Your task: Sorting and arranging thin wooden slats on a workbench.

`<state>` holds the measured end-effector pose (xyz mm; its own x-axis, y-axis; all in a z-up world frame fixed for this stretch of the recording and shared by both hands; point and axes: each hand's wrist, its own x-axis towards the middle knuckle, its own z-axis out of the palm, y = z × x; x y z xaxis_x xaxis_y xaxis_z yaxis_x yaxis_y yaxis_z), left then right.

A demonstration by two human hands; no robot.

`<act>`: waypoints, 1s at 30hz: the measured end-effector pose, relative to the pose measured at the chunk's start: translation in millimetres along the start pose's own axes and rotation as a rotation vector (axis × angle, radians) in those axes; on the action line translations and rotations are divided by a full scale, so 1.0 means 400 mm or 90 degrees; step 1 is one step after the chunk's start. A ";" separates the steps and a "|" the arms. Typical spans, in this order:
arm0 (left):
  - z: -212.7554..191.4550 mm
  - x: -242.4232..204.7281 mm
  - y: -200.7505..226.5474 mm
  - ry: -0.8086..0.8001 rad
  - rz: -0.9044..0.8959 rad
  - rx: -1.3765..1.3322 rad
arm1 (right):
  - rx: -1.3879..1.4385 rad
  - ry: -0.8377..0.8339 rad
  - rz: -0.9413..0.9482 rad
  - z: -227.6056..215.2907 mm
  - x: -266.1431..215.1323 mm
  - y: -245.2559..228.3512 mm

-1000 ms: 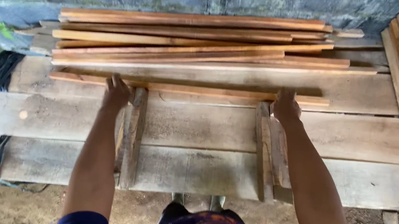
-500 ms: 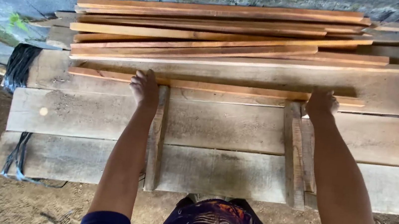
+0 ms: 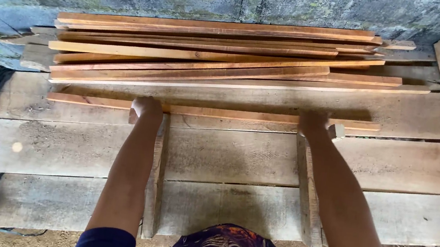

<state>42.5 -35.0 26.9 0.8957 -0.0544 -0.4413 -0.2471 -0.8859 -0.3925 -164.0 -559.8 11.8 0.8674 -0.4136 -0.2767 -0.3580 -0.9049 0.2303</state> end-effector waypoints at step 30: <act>0.242 0.051 0.283 0.305 0.163 -0.173 | 0.167 -0.098 -0.047 0.078 -0.026 -0.227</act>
<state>-3.0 -91.9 -104.5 0.9028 -0.4262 -0.0574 -0.4296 -0.9000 -0.0734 -151.4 -476.4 -35.3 0.8388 -0.3379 -0.4270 -0.3904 -0.9198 -0.0391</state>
